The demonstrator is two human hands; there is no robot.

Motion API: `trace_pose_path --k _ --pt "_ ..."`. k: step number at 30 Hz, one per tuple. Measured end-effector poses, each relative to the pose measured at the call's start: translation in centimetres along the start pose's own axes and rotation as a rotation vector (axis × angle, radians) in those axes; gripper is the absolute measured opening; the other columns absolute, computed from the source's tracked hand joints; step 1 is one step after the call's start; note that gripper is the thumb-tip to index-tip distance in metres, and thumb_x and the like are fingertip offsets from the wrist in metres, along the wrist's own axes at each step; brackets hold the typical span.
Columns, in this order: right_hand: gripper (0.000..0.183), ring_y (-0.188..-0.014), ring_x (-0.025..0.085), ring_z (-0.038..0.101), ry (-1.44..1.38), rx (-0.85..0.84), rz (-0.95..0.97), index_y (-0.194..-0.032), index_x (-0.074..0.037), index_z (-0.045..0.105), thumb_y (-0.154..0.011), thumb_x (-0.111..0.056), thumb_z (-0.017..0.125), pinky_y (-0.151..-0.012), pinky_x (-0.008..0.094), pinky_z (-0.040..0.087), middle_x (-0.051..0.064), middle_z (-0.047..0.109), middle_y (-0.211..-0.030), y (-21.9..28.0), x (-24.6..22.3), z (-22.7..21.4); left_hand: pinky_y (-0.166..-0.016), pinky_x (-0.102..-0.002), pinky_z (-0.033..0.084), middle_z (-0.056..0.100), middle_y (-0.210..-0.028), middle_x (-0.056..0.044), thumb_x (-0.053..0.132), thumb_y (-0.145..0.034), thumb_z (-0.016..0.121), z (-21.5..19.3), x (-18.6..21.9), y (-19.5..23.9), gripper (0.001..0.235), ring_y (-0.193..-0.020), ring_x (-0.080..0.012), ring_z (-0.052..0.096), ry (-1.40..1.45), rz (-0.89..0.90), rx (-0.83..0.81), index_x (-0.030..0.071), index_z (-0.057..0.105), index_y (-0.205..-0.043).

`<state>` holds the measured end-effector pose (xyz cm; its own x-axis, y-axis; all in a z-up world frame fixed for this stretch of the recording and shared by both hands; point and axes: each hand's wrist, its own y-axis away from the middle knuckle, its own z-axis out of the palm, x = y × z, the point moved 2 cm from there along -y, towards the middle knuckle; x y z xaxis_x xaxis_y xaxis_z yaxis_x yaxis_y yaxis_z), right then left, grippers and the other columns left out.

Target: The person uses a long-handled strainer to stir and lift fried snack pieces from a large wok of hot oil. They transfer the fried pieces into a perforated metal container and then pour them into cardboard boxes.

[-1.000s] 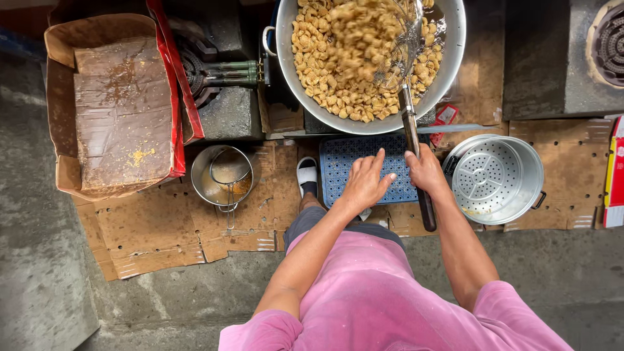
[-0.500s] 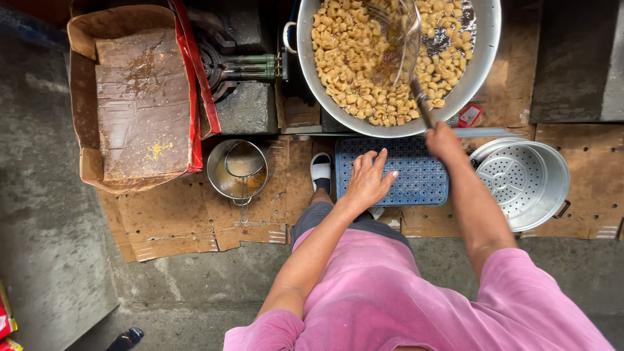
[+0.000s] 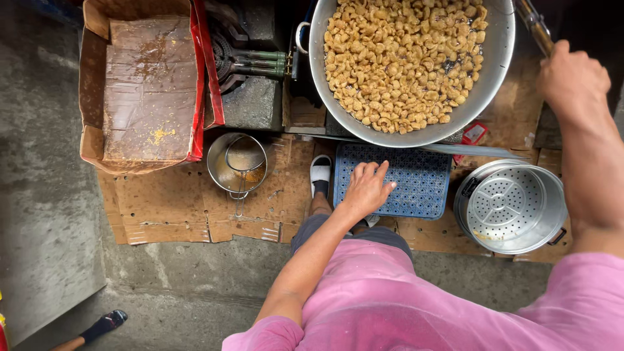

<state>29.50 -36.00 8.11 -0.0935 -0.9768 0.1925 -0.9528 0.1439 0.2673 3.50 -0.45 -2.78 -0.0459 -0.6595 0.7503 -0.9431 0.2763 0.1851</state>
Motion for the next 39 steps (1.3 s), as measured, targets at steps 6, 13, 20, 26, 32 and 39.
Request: trace_pose_path --k 6,13,20,26,32,39 --pt "0.043 -0.11 0.046 0.068 -0.003 -0.229 0.028 -0.137 -0.001 0.062 -0.105 -0.028 0.053 -0.09 0.057 0.056 0.028 0.07 -0.119 -6.3 -4.0 5.2 -0.11 -0.054 0.036 0.056 -0.136 -0.023 0.037 -0.095 0.066 1.4 -0.1 3.2 0.063 -0.132 -0.0432 0.043 0.104 -0.074 -0.008 0.0 0.054 -0.144" --pt "0.041 -0.102 0.046 0.07 -0.163 -0.36 -0.08 -0.136 -0.004 0.058 -0.106 -0.03 0.05 -0.088 0.056 0.054 0.03 0.071 -0.112 2.1 -4.9 5.8 -0.111 -0.052 0.036 0.059 -0.133 -0.021 0.038 -0.095 0.067 2.2 -1.1 5.0 0.06 -0.13 -0.0421 0.044 0.075 -0.094 0.065 0.001 0.058 -0.141" --pt "0.042 -0.105 0.055 0.064 -0.183 -0.244 -0.084 -0.132 -0.003 0.058 -0.109 -0.038 0.048 -0.091 0.061 0.049 0.036 0.068 -0.112 13.5 -0.4 3.0 -0.112 -0.051 0.036 0.06 -0.133 -0.02 0.037 -0.094 0.067 2.5 0.6 3.8 0.059 -0.129 -0.0407 0.045 0.069 -0.048 0.079 0.001 0.059 -0.14" --pt "0.04 -0.068 0.034 0.072 -0.605 -0.34 0.054 -0.136 -0.006 0.053 -0.107 -0.033 0.049 -0.062 0.05 0.057 0.021 0.072 -0.089 18.0 -1.9 6.9 -0.11 -0.051 0.036 0.058 -0.134 -0.02 0.038 -0.095 0.066 2.7 1.7 4.2 0.061 -0.13 -0.0413 0.044 0.066 -0.045 0.027 -0.001 0.057 -0.141" --pt "0.037 -0.059 0.034 0.066 -0.743 -0.407 0.085 -0.129 0.002 0.054 -0.109 -0.03 0.052 -0.051 0.047 0.052 0.025 0.069 -0.081 13.1 -6.3 18.7 -0.111 -0.051 0.037 0.058 -0.135 -0.021 0.038 -0.095 0.065 4.0 1.7 5.1 0.06 -0.13 -0.0416 0.045 0.066 -0.058 0.054 0.0 0.059 -0.141" --pt "0.033 -0.102 0.061 0.06 -0.599 -0.047 -0.003 -0.12 0.004 0.051 -0.107 -0.027 0.053 -0.091 0.065 0.046 0.042 0.064 -0.107 9.1 -8.0 22.6 -0.114 -0.049 0.037 0.058 -0.14 -0.023 0.039 -0.096 0.065 8.0 2.5 4.1 0.063 -0.131 -0.0431 0.048 0.105 -0.03 0.015 -0.004 0.055 -0.142"
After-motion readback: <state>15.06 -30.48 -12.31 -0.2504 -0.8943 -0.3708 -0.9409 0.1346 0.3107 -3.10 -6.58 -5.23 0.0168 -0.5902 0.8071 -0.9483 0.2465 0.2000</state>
